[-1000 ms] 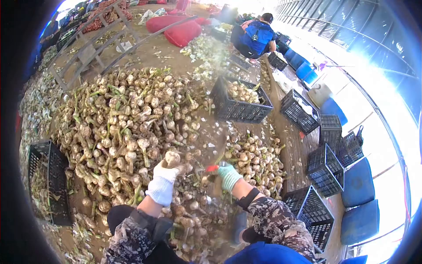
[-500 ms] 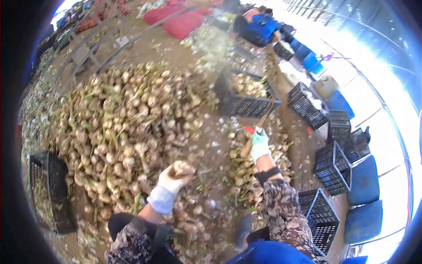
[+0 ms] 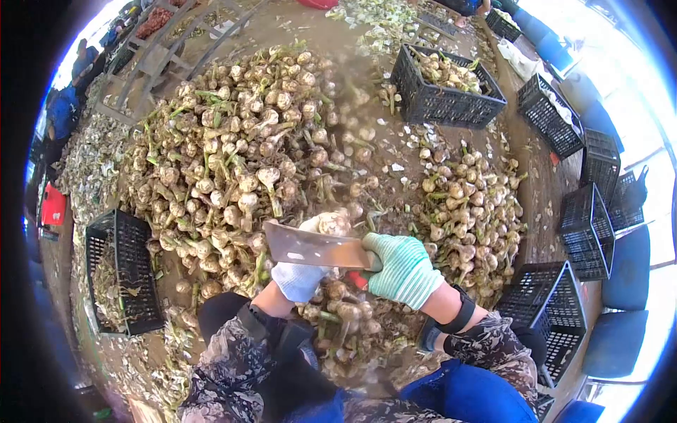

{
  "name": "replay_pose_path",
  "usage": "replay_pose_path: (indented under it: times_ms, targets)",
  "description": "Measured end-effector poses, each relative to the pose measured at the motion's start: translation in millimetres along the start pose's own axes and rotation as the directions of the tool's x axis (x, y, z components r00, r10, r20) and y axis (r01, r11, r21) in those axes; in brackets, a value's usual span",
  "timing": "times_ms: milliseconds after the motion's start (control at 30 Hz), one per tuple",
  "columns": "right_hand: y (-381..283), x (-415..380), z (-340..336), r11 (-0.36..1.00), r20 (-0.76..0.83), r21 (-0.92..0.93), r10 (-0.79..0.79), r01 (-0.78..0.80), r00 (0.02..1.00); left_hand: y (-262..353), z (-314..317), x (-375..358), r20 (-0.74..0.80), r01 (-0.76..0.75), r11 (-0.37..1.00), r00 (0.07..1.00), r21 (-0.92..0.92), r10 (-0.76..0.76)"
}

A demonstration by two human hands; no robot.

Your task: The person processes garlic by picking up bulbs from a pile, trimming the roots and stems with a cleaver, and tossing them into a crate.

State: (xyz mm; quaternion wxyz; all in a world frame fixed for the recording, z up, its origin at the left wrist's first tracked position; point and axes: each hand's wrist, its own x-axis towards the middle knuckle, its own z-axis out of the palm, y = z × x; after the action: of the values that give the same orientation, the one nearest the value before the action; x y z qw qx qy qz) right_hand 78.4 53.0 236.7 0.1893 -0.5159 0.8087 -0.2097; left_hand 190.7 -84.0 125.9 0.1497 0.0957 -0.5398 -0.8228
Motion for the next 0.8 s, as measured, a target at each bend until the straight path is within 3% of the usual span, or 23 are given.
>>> replay_pose_path:
  times_ms: [67, 100, 200, 233, 333, 367, 433, 500, 533, 567, 600, 633, 700, 733, 767, 800]
  targets:
    - [-4.8, -8.6, 5.6, 0.996, -0.123, 0.074, -0.039, 0.049, 0.992, -36.9, -14.6, -6.8, 0.033, -0.163, 0.834, 0.985, 0.528, 0.172]
    - [-6.2, -11.1, 6.7, 0.994, -0.152, 0.09, -0.047, 0.062, 0.987, -31.0, -16.3, -0.3, 0.111, -0.083, 0.802, 0.994, 0.592, 0.021]
    - [-13.3, -16.3, 3.1, 0.999, -0.108, 0.037, 0.015, -0.011, 0.994, -11.9, -9.3, -12.8, 0.102, -0.156, 0.781, 0.988, 0.605, 0.118]
    - [-12.3, -17.6, 3.8, 1.0, -0.108, 0.027, 0.006, -0.003, 0.994, -1.4, -5.1, -15.6, 0.228, -0.294, 0.546, 0.956, 0.785, 0.187]
    - [-12.2, -21.9, 1.9, 0.999, -0.104, -0.006, 0.041, -0.042, 0.994, -6.3, 0.0, -7.8, 0.072, 0.09, 0.883, 0.988, 0.461, -0.138]
    - [-5.1, -21.9, 4.9, 0.998, -0.067, 0.006, 0.062, -0.062, 0.996, -4.0, 5.7, -10.7, 0.138, -0.169, 0.736, 0.985, 0.655, 0.103]
    - [5.7, -15.3, 1.5, 0.962, 0.099, -0.065, 0.271, -0.265, 0.958, 24.0, 20.4, -11.8, 0.264, -0.287, 0.554, 0.957, 0.782, 0.122]
    - [21.4, -19.8, -3.2, 0.891, 0.168, -0.061, 0.453, -0.449, 0.876, 50.8, 37.3, -9.3, 0.132, -0.13, 0.927, 0.987, 0.353, 0.088]
    - [36.9, -23.7, -7.6, 0.843, 0.155, -0.005, 0.532, -0.538, 0.833, 45.8, 34.9, -8.2, 0.028, -0.047, 0.999, 0.998, -0.02, 0.047]
    - [67.5, -22.0, 15.2, 0.826, 0.123, -0.104, 0.564, -0.555, 0.817, 48.8, 31.7, 1.1, -0.028, -0.155, 0.929, 0.984, 0.336, 0.174]
    - [71.2, -20.6, 27.3, 0.836, 0.134, 0.042, 0.539, -0.548, 0.832, 49.9, 29.0, 4.6, -0.061, -0.182, 0.738, 0.955, 0.65, 0.289]
    - [73.1, -20.0, 36.2, 0.82, 0.125, 0.198, 0.523, -0.537, 0.843, 46.6, 22.0, 11.3, 0.017, -0.199, 0.776, 0.972, 0.599, 0.235]
    - [57.7, -12.5, 25.2, 0.71, 0.134, 0.42, 0.567, -0.565, 0.813, 63.3, 39.9, 13.5, -0.164, 0.0, 0.979, 0.986, 0.205, 0.035]
    - [51.5, -11.5, 26.9, 0.618, 0.133, 0.564, 0.587, -0.548, 0.799, 69.2, 47.0, 12.6, -0.222, 0.096, 0.995, 0.97, -0.026, -0.099]
    - [46.2, -13.4, 32.1, 0.509, 0.141, 0.689, 0.604, -0.516, 0.784, 71.3, 40.4, 21.2, -0.281, 0.315, 0.889, 0.867, -0.332, -0.412]
    - [40.6, -16.6, 40.8, 0.384, 0.16, 0.793, 0.619, -0.474, 0.769, 70.1, 38.1, 20.5, -0.326, 0.252, 0.919, 0.879, -0.302, -0.348]
